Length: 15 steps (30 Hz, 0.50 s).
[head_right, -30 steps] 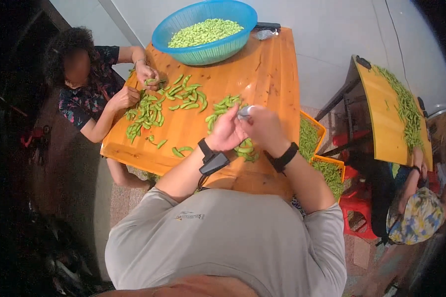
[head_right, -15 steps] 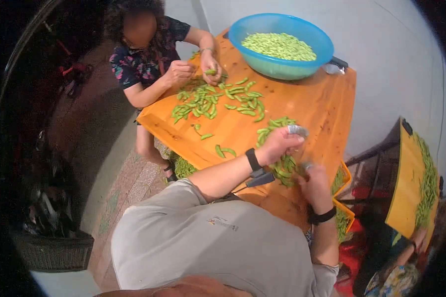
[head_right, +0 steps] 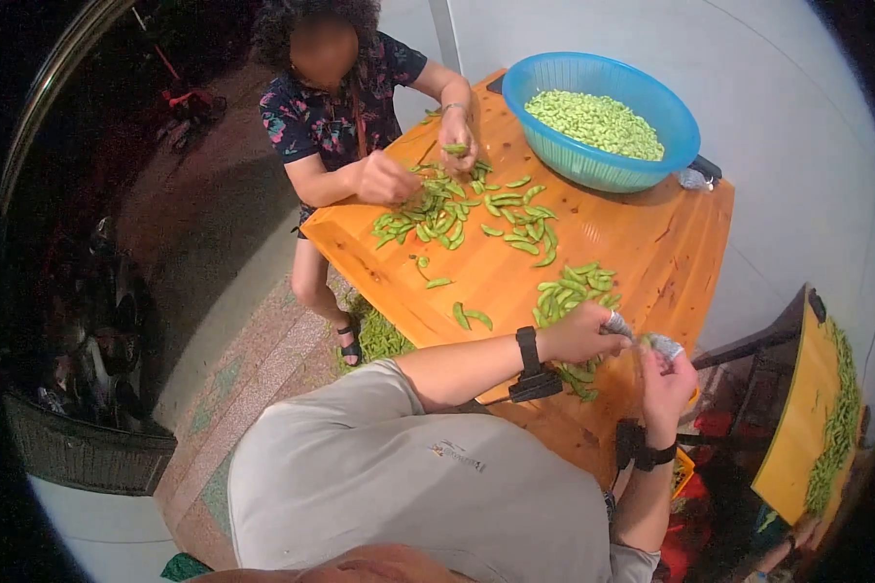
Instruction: The person shells edamame pods by hand, dropping the beans into a blue bowl and placing the empty pods in a pile on the table.
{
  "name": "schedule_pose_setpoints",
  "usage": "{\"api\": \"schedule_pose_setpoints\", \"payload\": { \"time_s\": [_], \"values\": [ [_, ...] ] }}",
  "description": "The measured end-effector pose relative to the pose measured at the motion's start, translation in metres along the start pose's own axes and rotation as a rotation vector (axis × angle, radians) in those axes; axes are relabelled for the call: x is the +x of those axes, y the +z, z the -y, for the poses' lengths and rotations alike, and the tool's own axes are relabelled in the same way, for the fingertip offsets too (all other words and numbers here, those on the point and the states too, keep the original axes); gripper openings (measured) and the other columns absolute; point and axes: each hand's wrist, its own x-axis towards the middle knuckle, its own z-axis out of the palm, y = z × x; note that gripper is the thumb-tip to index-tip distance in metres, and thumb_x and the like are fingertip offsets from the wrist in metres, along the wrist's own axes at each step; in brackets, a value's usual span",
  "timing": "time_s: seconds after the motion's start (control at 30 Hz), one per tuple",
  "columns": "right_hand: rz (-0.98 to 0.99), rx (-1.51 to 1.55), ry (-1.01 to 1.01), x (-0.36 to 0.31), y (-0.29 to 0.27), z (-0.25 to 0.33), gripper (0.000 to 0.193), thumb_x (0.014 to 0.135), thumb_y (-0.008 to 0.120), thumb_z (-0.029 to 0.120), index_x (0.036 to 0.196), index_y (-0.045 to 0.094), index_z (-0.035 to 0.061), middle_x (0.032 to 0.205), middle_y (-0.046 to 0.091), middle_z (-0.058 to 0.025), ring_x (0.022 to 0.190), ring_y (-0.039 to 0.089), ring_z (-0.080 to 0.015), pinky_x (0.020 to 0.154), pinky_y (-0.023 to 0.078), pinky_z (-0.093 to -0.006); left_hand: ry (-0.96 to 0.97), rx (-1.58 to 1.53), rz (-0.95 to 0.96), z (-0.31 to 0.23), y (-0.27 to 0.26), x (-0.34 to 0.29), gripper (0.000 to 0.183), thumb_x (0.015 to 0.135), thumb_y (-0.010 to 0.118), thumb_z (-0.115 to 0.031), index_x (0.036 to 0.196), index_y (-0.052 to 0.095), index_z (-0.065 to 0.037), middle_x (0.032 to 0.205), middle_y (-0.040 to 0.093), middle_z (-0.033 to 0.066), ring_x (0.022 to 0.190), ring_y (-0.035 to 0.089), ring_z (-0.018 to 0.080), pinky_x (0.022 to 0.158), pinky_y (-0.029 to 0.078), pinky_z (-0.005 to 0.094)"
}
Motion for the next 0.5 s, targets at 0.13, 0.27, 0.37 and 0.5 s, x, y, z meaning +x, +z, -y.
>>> {"api": "schedule_pose_setpoints", "payload": {
  "time_s": [0.13, 0.27, 0.37, 0.5],
  "values": [
    [0.006, -0.195, -0.125, 0.004, -0.006, -0.009, 0.011, 0.085, 0.066, 0.004, 0.095, 0.068, -0.0005, 0.073, 0.059, 0.0022, 0.062, 0.049, -0.0048, 0.056, 0.040, -0.0207, -0.254, -0.270, -0.019, -0.003, 0.004, -0.004, 0.024, 0.089, 0.068, -0.026, 0.090, 0.069, -0.002, 0.070, 0.066, 0.0007, 0.063, 0.059, 0.0082, 0.059, 0.048, 0.0267],
    [0.107, -0.259, -0.221, 0.000, -0.008, 0.004, 0.014, 0.084, 0.067, 0.004, 0.096, 0.068, -0.0012, 0.077, 0.062, 0.0003, 0.065, 0.053, -0.0055, 0.057, 0.042, -0.0212, 0.035, -0.132, -0.146, -0.002, 0.014, -0.005, 0.025, 0.088, 0.068, -0.027, 0.086, 0.068, -0.002, 0.071, 0.066, 0.0011, 0.067, 0.060, 0.0094, 0.062, 0.048, 0.0281],
    [0.063, -0.134, 0.028, -0.002, -0.013, 0.007, 0.013, 0.086, 0.065, 0.006, 0.096, 0.068, -0.0010, 0.080, 0.064, -0.0003, 0.066, 0.055, -0.0068, 0.058, 0.044, -0.0228, -0.128, 0.124, 0.054, -0.009, 0.010, -0.002, 0.024, 0.089, 0.067, -0.026, 0.088, 0.068, -0.002, 0.076, 0.067, 0.0020, 0.072, 0.059, 0.0096, 0.065, 0.048, 0.0292],
    [0.127, 0.180, 0.185, -0.005, 0.006, 0.038, 0.014, 0.087, 0.064, 0.010, 0.095, 0.069, -0.0001, 0.077, 0.063, 0.0021, 0.067, 0.054, -0.0069, 0.060, 0.043, -0.0234, 0.048, -0.021, -0.055, 0.043, 0.017, -0.006, 0.020, 0.092, 0.059, -0.021, 0.093, 0.069, -0.003, 0.077, 0.066, 0.0033, 0.067, 0.052, 0.0092, 0.059, 0.044, 0.0320]
  ]
}}
